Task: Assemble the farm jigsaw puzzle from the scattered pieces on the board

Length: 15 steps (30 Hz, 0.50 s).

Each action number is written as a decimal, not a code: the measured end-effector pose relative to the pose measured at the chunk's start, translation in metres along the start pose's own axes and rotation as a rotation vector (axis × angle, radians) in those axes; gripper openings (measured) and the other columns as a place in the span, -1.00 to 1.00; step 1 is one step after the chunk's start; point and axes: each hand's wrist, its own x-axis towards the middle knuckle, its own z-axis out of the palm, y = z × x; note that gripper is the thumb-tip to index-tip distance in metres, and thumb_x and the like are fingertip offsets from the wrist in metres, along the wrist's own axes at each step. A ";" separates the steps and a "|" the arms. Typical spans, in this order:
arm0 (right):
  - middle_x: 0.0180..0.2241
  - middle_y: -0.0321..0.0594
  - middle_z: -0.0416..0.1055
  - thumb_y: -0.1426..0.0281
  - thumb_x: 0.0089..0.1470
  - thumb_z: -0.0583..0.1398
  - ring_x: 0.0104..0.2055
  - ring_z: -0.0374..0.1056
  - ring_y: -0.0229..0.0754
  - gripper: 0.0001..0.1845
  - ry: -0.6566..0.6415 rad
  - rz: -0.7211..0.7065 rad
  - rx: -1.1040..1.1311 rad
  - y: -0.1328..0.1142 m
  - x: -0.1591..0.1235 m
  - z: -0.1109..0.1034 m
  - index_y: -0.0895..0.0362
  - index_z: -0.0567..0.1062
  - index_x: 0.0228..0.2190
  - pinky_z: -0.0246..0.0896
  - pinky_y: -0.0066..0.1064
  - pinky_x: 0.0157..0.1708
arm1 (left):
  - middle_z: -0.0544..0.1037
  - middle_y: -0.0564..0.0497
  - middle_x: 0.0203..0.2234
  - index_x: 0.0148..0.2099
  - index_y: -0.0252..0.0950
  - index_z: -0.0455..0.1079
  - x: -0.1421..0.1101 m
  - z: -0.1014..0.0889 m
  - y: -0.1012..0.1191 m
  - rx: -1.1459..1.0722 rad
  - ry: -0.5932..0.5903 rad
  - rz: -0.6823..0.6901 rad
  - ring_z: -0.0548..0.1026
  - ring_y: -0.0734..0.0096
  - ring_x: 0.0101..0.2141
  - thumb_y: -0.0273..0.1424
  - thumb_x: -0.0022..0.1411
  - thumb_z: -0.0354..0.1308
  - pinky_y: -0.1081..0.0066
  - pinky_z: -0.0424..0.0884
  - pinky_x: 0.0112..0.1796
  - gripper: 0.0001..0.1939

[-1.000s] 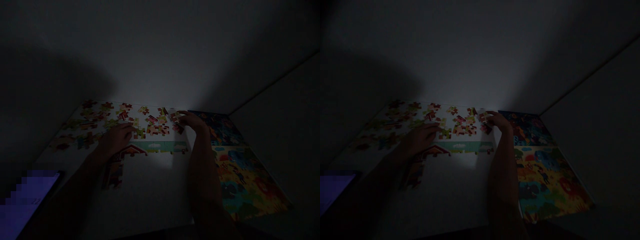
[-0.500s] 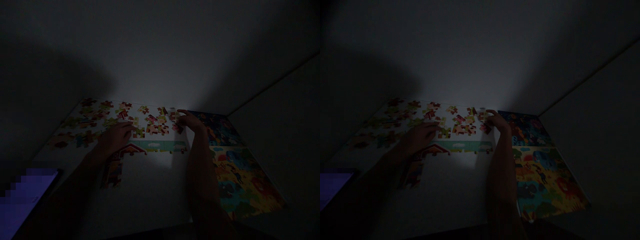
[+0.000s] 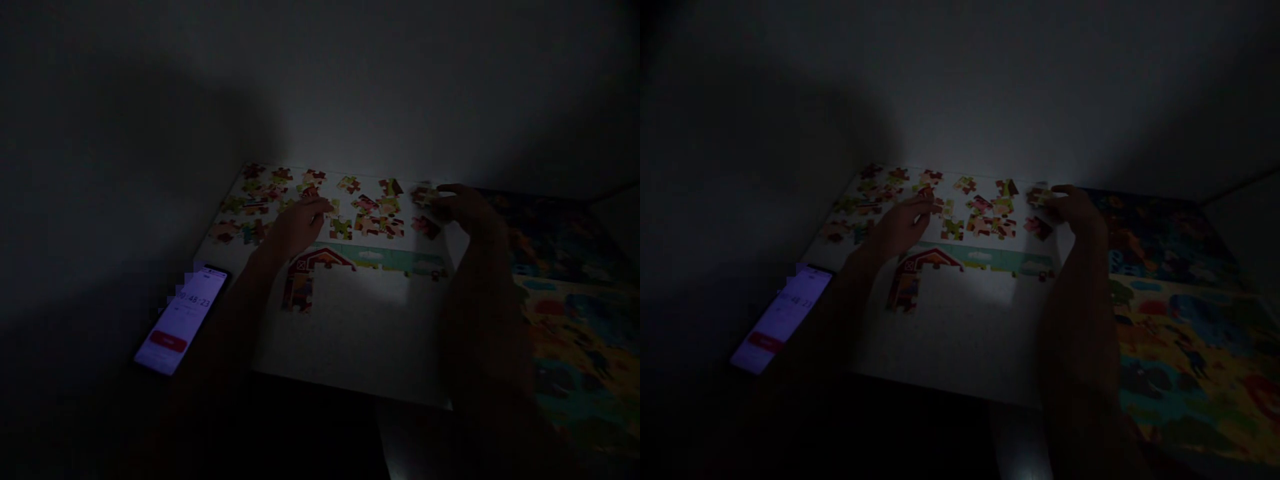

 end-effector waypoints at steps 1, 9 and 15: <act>-0.48 -0.25 0.41 0.53 0.00 0.30 -0.54 0.27 -0.28 -0.58 0.003 0.004 -0.017 -0.001 -0.001 0.000 0.21 0.48 -0.04 0.23 -0.47 -0.52 | 0.53 -0.06 0.07 0.03 -0.29 0.50 -0.002 -0.006 0.005 -0.006 0.019 0.004 0.47 0.38 0.09 -0.56 0.31 -0.06 0.29 0.36 0.14 -0.63; -0.50 -0.22 0.43 0.55 0.01 0.24 -0.50 0.34 -0.24 -0.63 0.020 0.017 -0.032 0.004 0.005 -0.005 0.25 0.49 -0.08 0.32 -0.38 -0.45 | 0.50 -0.09 0.10 0.12 -0.24 0.45 -0.118 -0.026 0.033 0.058 0.026 -0.085 0.46 0.25 0.09 -0.52 0.32 -0.10 0.14 0.42 0.09 -0.57; -0.50 -0.22 0.45 0.59 -0.01 0.17 -0.49 0.35 -0.26 -0.74 0.004 -0.037 -0.135 0.010 0.002 -0.013 0.25 0.53 -0.24 0.39 -0.31 -0.31 | 0.51 -0.16 0.06 0.13 -0.28 0.41 -0.204 -0.014 0.038 0.123 0.172 -0.044 0.46 0.21 0.07 -0.54 0.31 -0.06 0.15 0.46 0.05 -0.59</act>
